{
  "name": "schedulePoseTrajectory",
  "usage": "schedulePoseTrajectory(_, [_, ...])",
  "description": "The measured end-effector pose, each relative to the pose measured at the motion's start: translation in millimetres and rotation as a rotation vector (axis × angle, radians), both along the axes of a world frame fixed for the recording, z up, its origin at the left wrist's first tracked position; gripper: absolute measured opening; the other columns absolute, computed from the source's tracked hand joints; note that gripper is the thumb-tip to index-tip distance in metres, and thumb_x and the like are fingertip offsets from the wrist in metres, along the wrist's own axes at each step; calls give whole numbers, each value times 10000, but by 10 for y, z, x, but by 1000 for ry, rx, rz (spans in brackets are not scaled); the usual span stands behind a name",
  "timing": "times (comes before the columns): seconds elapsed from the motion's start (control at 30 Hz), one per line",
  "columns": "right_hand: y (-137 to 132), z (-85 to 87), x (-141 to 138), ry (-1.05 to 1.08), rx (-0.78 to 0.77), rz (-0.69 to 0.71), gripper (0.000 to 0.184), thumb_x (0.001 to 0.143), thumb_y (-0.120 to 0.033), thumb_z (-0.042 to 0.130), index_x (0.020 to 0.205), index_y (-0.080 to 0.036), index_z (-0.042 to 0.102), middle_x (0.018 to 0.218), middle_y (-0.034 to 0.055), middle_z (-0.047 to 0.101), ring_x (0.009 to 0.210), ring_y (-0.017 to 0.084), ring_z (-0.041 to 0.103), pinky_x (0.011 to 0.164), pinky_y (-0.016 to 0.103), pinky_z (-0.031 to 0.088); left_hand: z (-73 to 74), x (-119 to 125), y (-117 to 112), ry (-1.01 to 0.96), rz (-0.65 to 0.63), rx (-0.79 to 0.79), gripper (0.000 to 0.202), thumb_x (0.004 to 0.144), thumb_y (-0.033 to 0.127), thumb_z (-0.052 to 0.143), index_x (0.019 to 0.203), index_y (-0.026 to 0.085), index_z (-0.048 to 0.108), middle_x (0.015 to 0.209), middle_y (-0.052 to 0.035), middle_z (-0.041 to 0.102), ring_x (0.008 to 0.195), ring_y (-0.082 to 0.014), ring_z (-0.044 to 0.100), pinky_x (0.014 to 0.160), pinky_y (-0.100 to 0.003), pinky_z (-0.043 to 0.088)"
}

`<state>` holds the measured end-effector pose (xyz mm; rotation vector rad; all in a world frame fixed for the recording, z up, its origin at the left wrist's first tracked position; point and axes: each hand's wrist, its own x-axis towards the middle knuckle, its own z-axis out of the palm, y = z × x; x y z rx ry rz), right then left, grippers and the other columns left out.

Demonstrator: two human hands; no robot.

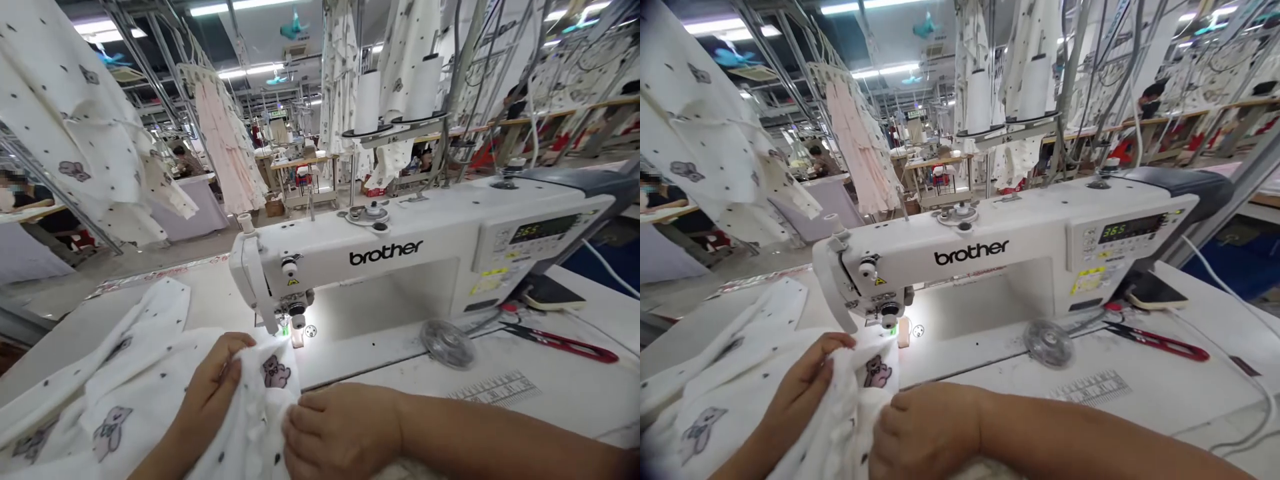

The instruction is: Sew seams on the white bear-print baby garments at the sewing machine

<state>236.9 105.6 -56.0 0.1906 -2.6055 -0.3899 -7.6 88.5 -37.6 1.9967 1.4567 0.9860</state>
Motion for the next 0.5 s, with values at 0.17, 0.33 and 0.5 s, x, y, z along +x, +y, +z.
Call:
schedulePoseTrajectory(0.17, [65,-23,-5,152,-129,-52,186,952,-163,514,780,-156,584,698,-12,576,658,116,552,558,247,406,-37,40,-5,321,-303,99,324,969,216,387,1252,273,533,1303,-57,594,1278,-212,502,1158,-429,323])
schedulePoseTrajectory(0.33, [67,-78,23,115,-152,-57,189,939,-173,533,750,-178,539,658,-36,544,621,118,523,517,267,359,-54,93,-25,597,-430,193,385,920,122,421,1269,266,494,1248,-58,652,1196,-187,579,1184,-440,279])
schedulePoseTrajectory(0.5, [76,-47,47,21,-188,-117,201,959,-186,510,759,-184,516,668,-32,544,612,125,498,524,281,331,-11,139,26,621,-466,245,342,899,91,403,1189,245,503,1224,-51,666,1146,-169,609,1177,-412,288])
